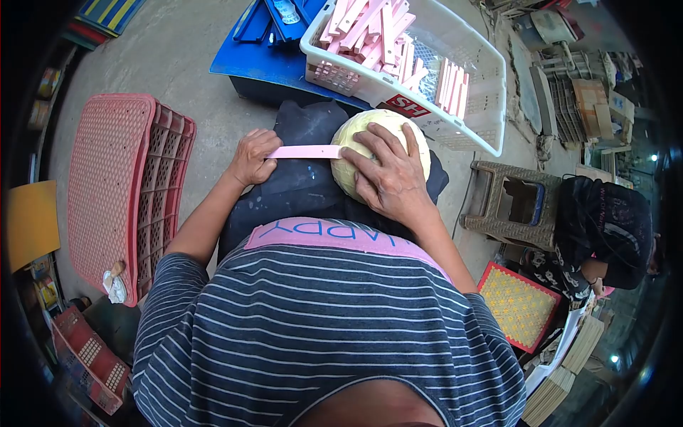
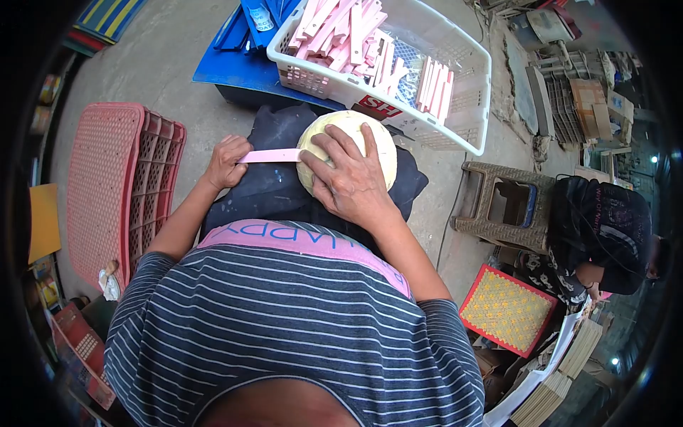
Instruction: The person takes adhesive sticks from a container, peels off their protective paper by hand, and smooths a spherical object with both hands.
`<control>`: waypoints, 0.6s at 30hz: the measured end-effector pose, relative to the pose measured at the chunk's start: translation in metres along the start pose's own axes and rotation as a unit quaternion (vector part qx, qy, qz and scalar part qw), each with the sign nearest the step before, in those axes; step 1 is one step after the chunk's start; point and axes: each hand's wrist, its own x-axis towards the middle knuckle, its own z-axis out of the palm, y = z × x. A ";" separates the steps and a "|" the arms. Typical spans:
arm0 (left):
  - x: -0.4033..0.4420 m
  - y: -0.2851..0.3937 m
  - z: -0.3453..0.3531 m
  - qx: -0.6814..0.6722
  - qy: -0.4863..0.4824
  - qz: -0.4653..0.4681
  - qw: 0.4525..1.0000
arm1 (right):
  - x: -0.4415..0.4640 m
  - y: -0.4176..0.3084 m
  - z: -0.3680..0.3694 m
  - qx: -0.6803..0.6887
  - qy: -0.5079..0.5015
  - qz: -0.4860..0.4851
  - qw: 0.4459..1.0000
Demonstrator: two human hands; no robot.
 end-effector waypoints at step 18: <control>-0.024 -0.011 -0.015 -0.559 0.168 -0.338 0.738 | 0.008 -0.003 0.007 -0.034 -0.030 -0.023 0.999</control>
